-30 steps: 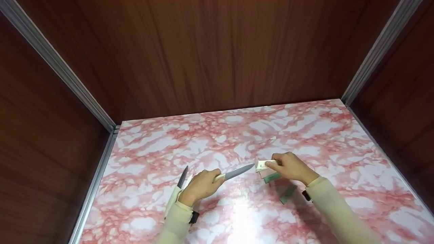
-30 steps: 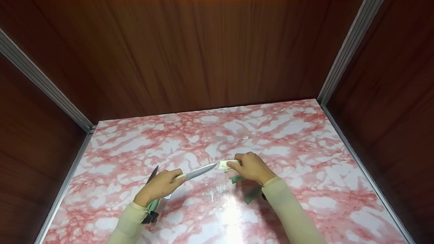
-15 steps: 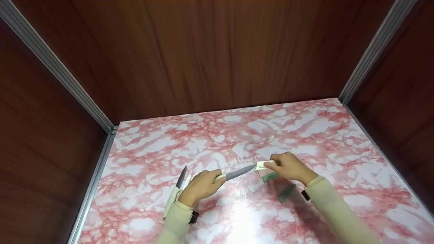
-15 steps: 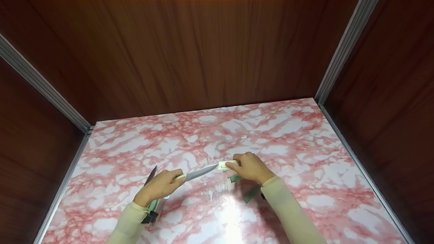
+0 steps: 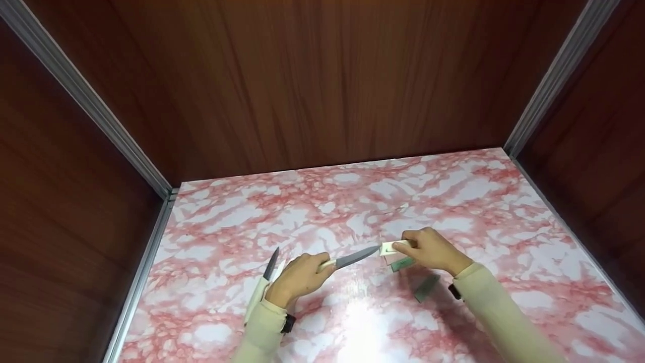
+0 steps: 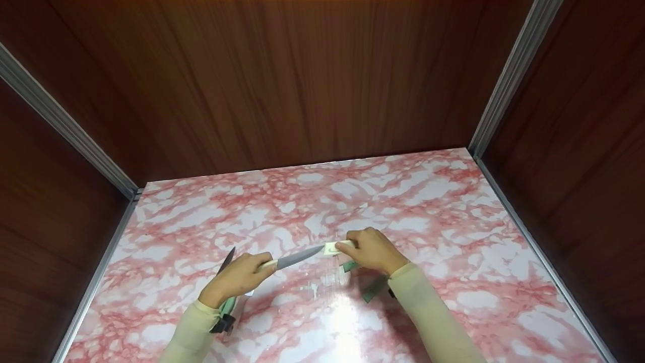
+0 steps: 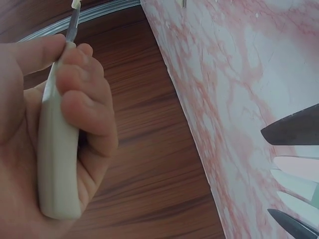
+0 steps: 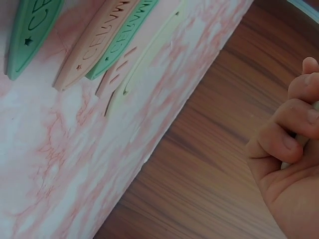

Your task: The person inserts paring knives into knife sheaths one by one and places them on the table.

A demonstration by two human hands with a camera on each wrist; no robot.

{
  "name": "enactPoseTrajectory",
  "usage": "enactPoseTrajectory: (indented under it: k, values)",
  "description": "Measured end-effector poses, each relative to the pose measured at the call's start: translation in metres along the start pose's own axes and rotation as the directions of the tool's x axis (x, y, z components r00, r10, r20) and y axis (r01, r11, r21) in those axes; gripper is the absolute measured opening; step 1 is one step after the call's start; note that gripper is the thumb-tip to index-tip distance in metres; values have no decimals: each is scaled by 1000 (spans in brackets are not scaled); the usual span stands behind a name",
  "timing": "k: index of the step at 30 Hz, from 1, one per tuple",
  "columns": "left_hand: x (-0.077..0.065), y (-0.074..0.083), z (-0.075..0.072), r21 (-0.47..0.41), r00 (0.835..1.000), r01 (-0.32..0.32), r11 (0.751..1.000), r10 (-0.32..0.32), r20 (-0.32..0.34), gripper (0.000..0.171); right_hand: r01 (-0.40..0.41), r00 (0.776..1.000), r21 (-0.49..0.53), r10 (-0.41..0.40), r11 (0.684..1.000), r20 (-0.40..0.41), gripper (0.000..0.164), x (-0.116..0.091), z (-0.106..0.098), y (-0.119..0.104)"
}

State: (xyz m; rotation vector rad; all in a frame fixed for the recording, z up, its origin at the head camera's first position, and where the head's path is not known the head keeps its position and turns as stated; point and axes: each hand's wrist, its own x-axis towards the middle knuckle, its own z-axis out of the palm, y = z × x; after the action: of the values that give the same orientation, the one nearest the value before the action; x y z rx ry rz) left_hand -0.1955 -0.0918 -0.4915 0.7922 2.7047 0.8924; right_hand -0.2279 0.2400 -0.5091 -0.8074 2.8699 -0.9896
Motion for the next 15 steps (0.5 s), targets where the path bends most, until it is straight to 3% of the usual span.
enactPoseTrajectory:
  k: [15]
  values:
    - [-1,0,0,-18,1000,12,1000,-12,15,28,-33,999,21,32,999,31,37,1,-1,0]
